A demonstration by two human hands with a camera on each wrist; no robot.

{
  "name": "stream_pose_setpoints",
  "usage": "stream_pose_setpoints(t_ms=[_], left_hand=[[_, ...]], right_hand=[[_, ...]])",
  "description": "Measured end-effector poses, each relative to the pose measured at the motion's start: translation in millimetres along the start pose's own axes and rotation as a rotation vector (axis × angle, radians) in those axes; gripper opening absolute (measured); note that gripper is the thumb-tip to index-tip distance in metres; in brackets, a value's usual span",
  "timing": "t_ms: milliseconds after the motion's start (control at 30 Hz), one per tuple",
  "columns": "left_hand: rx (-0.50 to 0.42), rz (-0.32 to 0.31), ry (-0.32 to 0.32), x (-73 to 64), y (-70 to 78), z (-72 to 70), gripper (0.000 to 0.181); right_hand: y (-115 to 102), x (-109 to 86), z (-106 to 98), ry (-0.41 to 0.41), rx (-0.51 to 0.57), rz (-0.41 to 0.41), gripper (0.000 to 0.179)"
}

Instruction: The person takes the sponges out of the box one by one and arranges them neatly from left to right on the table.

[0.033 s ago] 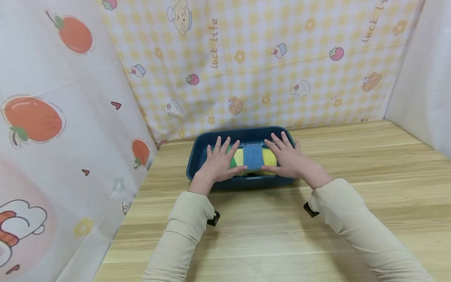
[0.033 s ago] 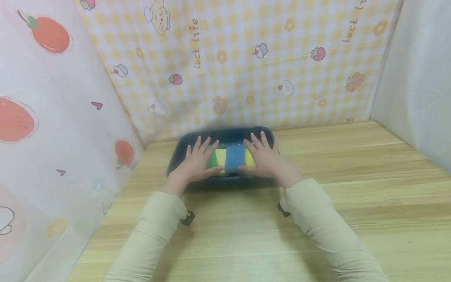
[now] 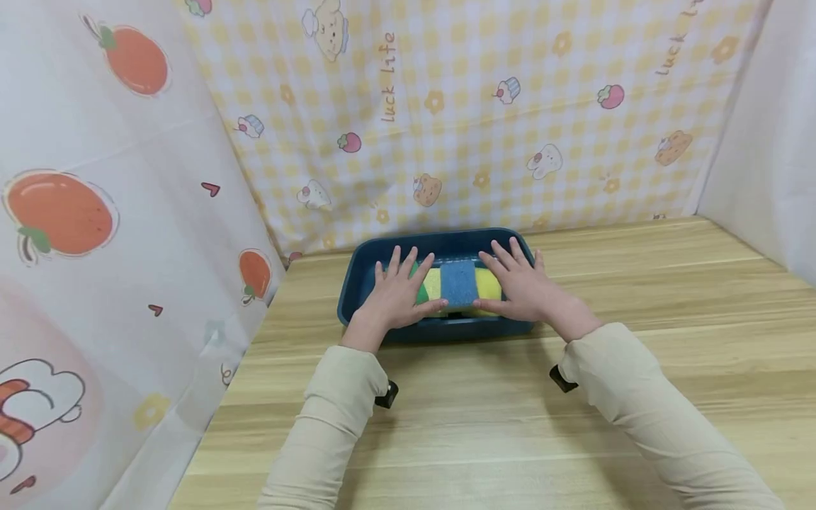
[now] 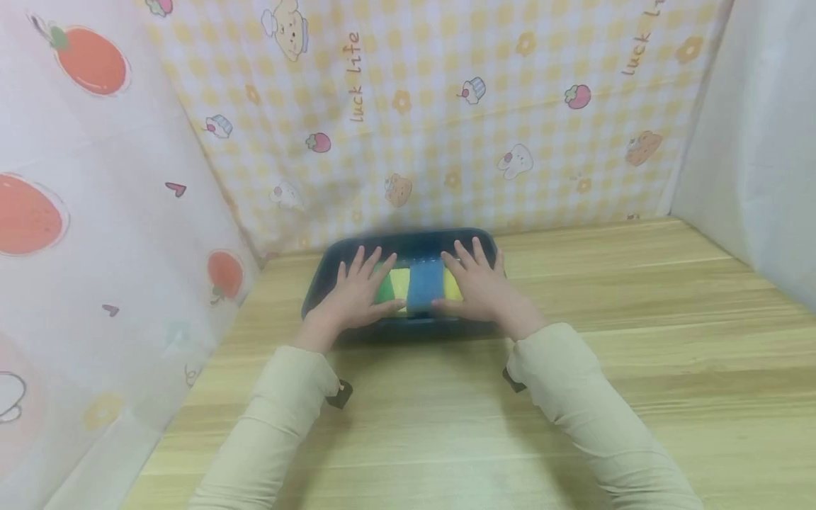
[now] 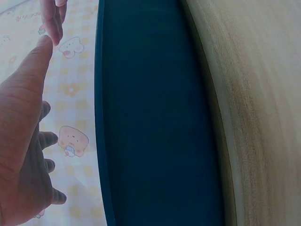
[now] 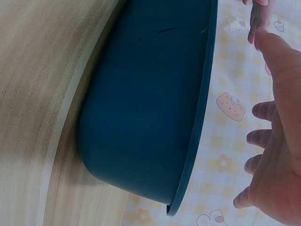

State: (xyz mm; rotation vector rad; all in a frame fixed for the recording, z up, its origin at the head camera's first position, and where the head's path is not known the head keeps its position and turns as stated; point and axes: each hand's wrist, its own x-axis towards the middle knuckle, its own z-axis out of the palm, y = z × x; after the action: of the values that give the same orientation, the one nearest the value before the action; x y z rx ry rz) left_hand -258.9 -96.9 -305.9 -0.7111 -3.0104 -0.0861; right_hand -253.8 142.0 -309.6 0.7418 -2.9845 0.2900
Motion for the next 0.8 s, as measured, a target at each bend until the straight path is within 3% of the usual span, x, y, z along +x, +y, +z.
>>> stream_pose_setpoints(t_ms=[233, 400, 600, 800], left_hand=[[0.02, -0.022, -0.017, -0.9, -0.9, -2.9, 0.083], [-0.045, -0.036, 0.004, -5.0, -12.4, -4.3, 0.083], [-0.186, -0.092, 0.073, -22.4, -45.4, -3.2, 0.081], [-0.369, -0.178, 0.113, -45.0, -82.4, 10.3, 0.08]], right_hand=[[-0.5, -0.2, -1.8, -0.003, 0.023, 0.007, 0.089], [-1.3, 2.1, -1.2, -0.008, 0.029, 0.01, 0.088], [-2.7, 6.3, -0.9, -0.021, 0.038, 0.005, 0.089], [-5.5, 10.9, 1.4, -0.026, 0.032, 0.008, 0.089]])
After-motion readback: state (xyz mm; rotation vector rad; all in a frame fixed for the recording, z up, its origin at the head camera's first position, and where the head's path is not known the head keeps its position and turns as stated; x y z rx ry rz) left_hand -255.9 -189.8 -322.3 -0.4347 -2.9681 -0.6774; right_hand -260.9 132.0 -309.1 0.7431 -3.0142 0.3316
